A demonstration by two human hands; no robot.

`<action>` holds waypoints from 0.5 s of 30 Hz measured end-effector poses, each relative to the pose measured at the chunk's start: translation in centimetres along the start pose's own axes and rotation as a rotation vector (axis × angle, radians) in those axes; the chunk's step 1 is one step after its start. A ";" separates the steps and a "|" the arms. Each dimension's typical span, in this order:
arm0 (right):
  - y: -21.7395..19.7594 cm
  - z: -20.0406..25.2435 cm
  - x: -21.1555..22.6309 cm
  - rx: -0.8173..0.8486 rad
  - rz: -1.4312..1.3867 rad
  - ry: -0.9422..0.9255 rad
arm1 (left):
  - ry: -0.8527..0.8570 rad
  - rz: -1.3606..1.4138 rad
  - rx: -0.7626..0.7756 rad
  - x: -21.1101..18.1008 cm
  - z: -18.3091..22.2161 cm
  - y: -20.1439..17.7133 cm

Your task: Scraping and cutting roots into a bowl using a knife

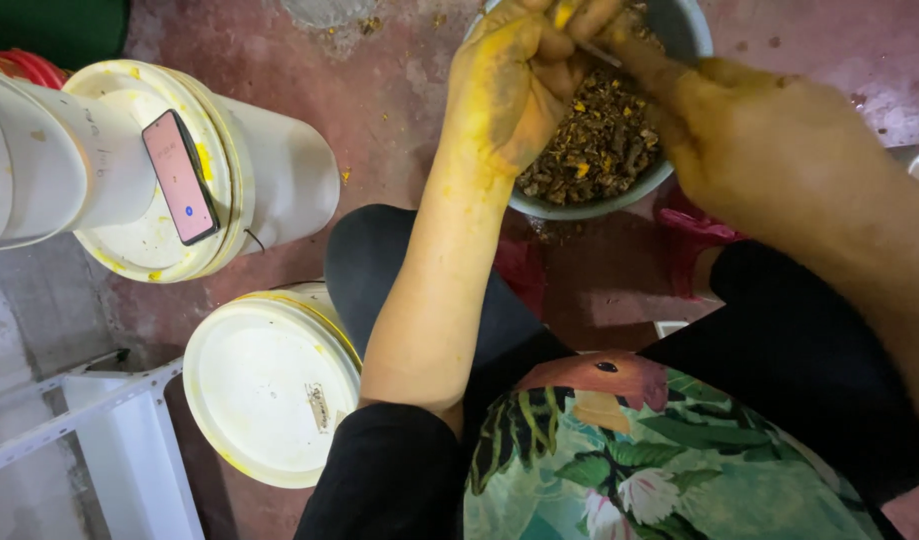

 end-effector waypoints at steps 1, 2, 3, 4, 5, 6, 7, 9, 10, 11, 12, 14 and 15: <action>0.4 -0.1 -0.3 -0.016 -0.022 -0.033 | -0.029 0.036 0.018 0.2 -0.1 -0.2; 0.9 -0.1 -0.6 -0.032 -0.044 -0.066 | -0.057 0.072 0.035 0.3 -0.1 -0.4; 1.1 0.2 -1.2 -0.030 -0.044 -0.064 | -0.060 0.073 0.035 0.4 0.0 -0.3; 0.8 0.6 -1.7 -0.140 -0.075 -0.093 | -0.045 0.058 0.048 0.4 0.2 -0.2; 0.4 0.9 -2.1 -0.251 -0.106 -0.125 | -0.026 0.041 0.058 0.2 0.4 -0.1; 0.8 0.9 -2.3 -0.249 -0.106 -0.129 | -0.023 0.042 0.055 0.4 0.6 -0.3; 0.9 1.0 -2.4 -0.308 -0.093 -0.150 | 0.020 0.003 0.173 0.3 0.7 0.2; 0.9 1.2 -2.5 -0.366 -0.079 -0.167 | 0.059 -0.034 0.292 -0.1 1.4 1.3; 0.9 1.2 -2.7 -0.342 -0.096 -0.143 | 0.064 -0.047 0.322 -0.5 1.9 2.1; 0.8 1.1 -2.9 -0.321 -0.111 -0.123 | 0.071 -0.062 0.352 -1.0 2.4 2.8; 0.9 1.1 -3.0 -0.322 -0.111 -0.121 | 0.070 -0.062 0.353 -1.0 2.4 3.0; 1.2 1.1 -3.2 -0.313 -0.102 -0.106 | 0.075 -0.070 0.348 -1.4 2.6 3.1; 1.0 1.3 -3.2 -0.311 -0.103 -0.106 | 0.074 -0.070 0.346 -1.5 2.6 2.8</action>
Point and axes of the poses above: each hand's wrist, its own z-axis away from the middle knuckle, its own y-axis out of the palm, x = y × z, the point moved 5 cm from there along -z, towards the middle knuckle, and after that the axes turned 3 degrees about x, right-handed, at the moved point
